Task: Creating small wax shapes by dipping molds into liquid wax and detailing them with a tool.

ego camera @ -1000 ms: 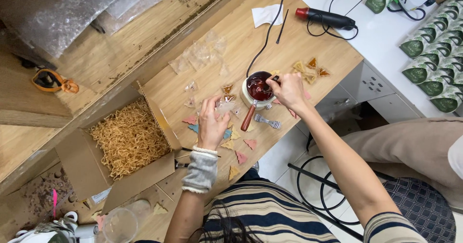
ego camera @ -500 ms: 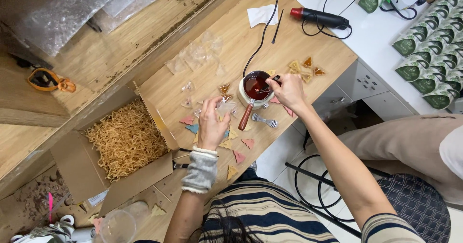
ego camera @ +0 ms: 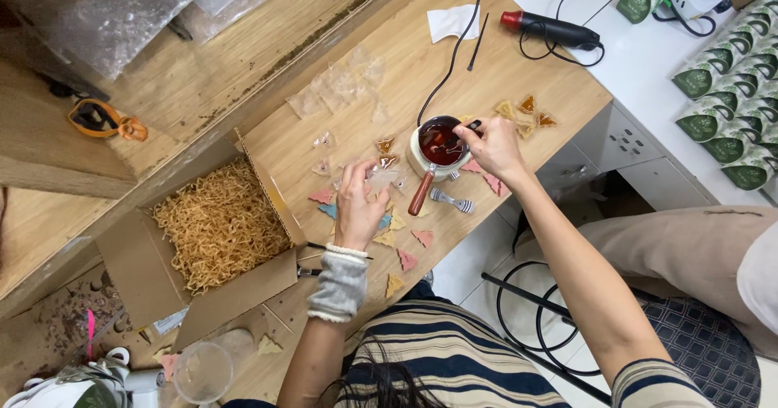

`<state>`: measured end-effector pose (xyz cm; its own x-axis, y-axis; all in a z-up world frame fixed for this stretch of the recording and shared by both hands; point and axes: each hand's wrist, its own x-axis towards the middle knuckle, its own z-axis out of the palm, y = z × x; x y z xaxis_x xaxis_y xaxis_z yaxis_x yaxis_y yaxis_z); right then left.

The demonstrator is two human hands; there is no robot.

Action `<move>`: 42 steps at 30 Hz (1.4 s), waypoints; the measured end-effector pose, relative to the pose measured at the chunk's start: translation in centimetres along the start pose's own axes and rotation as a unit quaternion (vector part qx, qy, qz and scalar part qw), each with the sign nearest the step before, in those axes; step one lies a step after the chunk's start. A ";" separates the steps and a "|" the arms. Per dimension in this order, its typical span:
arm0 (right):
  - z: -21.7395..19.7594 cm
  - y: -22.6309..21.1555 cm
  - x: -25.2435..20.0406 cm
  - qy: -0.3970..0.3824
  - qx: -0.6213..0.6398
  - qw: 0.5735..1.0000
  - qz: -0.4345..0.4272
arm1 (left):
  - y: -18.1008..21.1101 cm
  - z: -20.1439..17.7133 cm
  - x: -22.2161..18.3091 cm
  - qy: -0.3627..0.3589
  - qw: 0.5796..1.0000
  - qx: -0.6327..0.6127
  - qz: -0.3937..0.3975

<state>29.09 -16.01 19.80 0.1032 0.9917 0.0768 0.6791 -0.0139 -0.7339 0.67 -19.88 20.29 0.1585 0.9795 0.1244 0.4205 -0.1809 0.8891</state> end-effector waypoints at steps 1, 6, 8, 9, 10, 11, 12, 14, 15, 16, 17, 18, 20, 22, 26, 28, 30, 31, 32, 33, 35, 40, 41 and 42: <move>0.0 0.3 0.1 -0.002 0.001 1.000 -0.002 | 0.0 -0.1 0.0 0.002 1.000 0.001 -0.002; -0.6 1.7 0.5 -0.002 0.053 0.993 0.105 | 0.0 -0.8 0.0 0.006 1.000 0.018 0.000; -0.6 2.4 0.7 -0.006 0.084 0.992 0.096 | -0.4 -0.9 0.1 0.013 0.999 0.036 0.003; -0.6 2.8 0.7 -0.009 0.115 0.989 0.089 | -0.7 -0.9 0.0 0.017 0.998 0.053 0.008; -0.6 3.0 0.8 -0.012 0.115 0.989 0.088 | -0.9 -0.8 0.0 0.019 0.998 0.053 0.006; -0.5 3.2 0.9 -0.015 0.161 0.984 0.072 | -1.1 -0.8 0.0 0.022 0.999 0.048 0.014; -0.5 3.4 1.1 -0.018 0.207 0.977 0.057 | -1.3 -0.7 -0.1 0.025 0.999 0.043 0.022; 0.0 3.6 0.8 -0.013 0.156 0.985 0.073 | -1.1 -0.8 -0.1 0.024 0.999 0.043 0.013; 0.2 3.6 0.7 -0.004 0.105 0.990 0.090 | -1.1 -0.8 -0.1 0.022 0.999 0.043 0.006; 0.6 3.3 0.5 -0.006 0.105 0.990 0.088 | -1.1 -0.8 0.0 0.024 0.999 0.043 0.005; 1.1 3.1 0.2 -0.012 0.043 0.999 0.027 | -1.2 -0.7 -0.1 0.019 0.999 0.037 0.002; 1.5 2.9 -0.1 -0.018 -0.019 0.999 -0.036 | -1.3 -0.7 -0.1 0.015 0.999 0.030 0.000; 1.4 1.9 -0.1 -0.048 -0.056 0.997 0.011 | -1.1 -0.6 0.0 0.016 1.000 0.018 -0.009; 1.5 1.9 0.2 -0.079 -0.091 0.991 0.057 | -0.9 -0.9 -0.1 0.017 1.000 0.008 -0.019; 1.7 2.1 1.3 -0.027 -0.063 0.998 0.003 | -0.9 -1.0 0.0 0.013 0.999 -0.009 -0.030; 1.3 1.2 1.5 -0.043 -0.032 0.998 0.014 | -1.0 -0.8 0.1 0.013 0.999 -0.004 -0.029; 0.7 0.0 1.8 -0.148 -0.127 0.973 0.120 | -1.3 -0.9 0.1 0.011 0.999 -0.022 -0.032; 0.3 0.0 1.8 -0.150 -0.126 0.973 0.119 | -1.4 -1.0 0.1 0.012 0.999 -0.022 -0.034; -0.1 0.0 1.8 -0.126 -0.035 0.981 0.141 | -1.5 -1.2 0.0 0.014 0.999 -0.012 -0.028; -0.7 0.1 1.8 -0.099 0.055 0.980 0.162 | -1.6 -1.2 0.1 0.016 1.000 -0.005 -0.020; -1.7 0.5 2.1 -0.079 0.003 0.991 0.107 | -2.0 -1.2 0.0 0.017 1.000 0.010 -0.022; -2.9 0.7 2.3 -0.052 -0.057 0.996 0.042 | -1.6 -1.2 0.1 0.008 0.999 0.002 -0.045; -2.7 1.1 2.3 -0.027 -0.048 0.998 0.041 | -1.9 -1.0 0.1 0.014 0.999 0.013 -0.026; -2.6 1.5 2.3 -0.003 -0.039 0.998 0.041 | -2.2 -0.9 0.0 0.020 1.000 0.023 -0.007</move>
<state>32.25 -14.07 20.67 0.1567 0.9875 0.0142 0.7235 -0.1050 -0.6823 -1.02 -19.36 18.74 0.1169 0.9845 0.1305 0.4633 -0.1703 0.8697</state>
